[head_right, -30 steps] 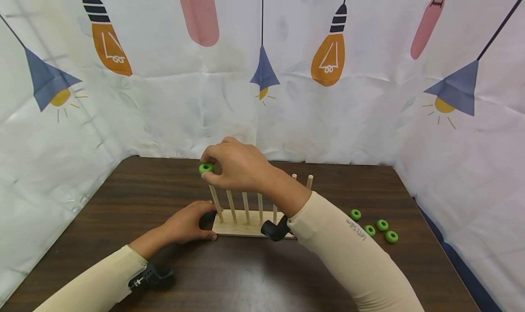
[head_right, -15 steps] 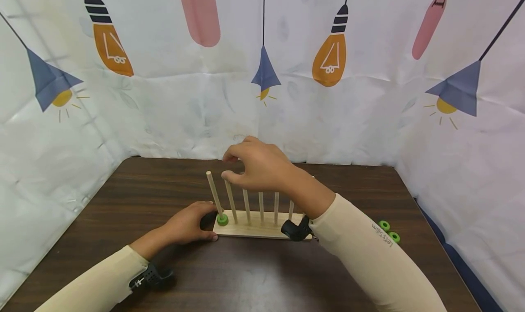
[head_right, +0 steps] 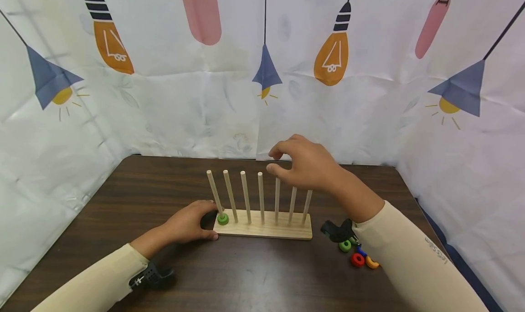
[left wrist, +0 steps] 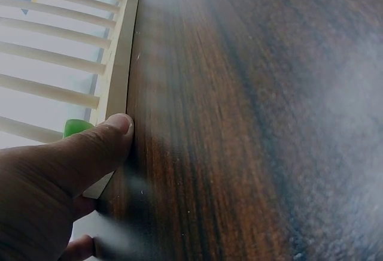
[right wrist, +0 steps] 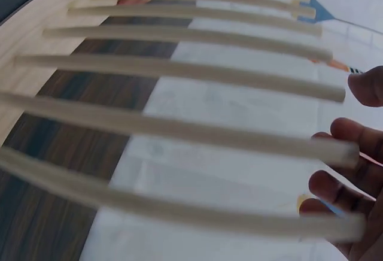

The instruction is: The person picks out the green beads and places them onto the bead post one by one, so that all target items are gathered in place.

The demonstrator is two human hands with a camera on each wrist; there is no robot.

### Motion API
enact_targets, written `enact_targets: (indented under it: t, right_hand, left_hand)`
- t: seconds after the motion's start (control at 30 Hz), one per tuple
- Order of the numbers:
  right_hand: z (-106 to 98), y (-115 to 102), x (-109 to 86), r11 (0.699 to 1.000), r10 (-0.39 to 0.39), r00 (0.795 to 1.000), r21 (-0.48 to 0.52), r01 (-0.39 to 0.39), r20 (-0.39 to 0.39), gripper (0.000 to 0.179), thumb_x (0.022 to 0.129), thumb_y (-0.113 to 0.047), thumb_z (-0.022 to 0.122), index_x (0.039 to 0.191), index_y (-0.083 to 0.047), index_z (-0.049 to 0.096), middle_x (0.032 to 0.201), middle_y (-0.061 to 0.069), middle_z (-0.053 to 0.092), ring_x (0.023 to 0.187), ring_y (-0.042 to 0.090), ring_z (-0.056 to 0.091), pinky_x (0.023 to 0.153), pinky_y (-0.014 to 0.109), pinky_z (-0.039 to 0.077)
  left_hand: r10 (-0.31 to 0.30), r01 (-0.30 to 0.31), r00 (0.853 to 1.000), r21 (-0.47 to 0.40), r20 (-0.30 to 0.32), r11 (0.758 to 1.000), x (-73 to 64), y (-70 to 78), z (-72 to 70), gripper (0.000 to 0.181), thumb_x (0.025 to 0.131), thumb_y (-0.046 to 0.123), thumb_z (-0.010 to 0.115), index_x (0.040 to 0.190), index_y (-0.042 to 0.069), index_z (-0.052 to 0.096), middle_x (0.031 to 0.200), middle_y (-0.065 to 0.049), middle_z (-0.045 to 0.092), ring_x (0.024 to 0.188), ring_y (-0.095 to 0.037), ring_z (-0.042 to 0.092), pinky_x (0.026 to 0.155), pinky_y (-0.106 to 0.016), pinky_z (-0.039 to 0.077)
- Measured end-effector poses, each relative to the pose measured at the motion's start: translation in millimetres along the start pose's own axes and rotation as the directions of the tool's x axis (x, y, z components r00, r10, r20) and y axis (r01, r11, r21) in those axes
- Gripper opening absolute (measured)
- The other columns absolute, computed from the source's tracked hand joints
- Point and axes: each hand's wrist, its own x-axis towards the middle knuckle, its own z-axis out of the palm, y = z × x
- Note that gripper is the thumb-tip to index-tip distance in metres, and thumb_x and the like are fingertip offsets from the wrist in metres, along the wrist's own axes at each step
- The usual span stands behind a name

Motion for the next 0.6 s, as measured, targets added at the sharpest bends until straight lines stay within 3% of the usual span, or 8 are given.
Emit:
enact_targets:
  t: [0.37, 0.6]
  right_hand:
    - [-16.5, 25.8, -26.8, 0.998, 0.055, 0.997, -0.023, -0.056, -0.045, 0.024, 0.099, -0.037, 0.069, 0.116, -0.022, 0.074, 0.114, -0.006, 0.067, 0.096, 0.02, 0.06, 0.078, 0.044, 0.053]
    - [-22.3, 45.6, -49.8, 0.992, 0.115, 0.99, -0.042, -0.118, -0.082, 0.024, 0.099, -0.037, 0.068, 0.115, -0.02, 0.074, 0.112, -0.003, 0.068, 0.087, 0.02, 0.059, 0.071, 0.04, 0.051]
  left_hand:
    - [-0.002, 0.002, 1.0, -0.002, -0.001, 1.0, 0.3, -0.3, 0.1, 0.065, 0.075, 0.04, 0.091, 0.129, 0.015, 0.066, 0.136, -0.011, 0.062, 0.137, -0.036, 0.048, 0.107, -0.054, 0.045]
    - [-0.009, 0.009, 1.0, -0.013, 0.003, 1.0, -0.1, 1.7, -0.9, 0.065, 0.075, 0.04, 0.091, 0.129, 0.015, 0.066, 0.136, -0.011, 0.062, 0.137, -0.037, 0.048, 0.108, -0.055, 0.044]
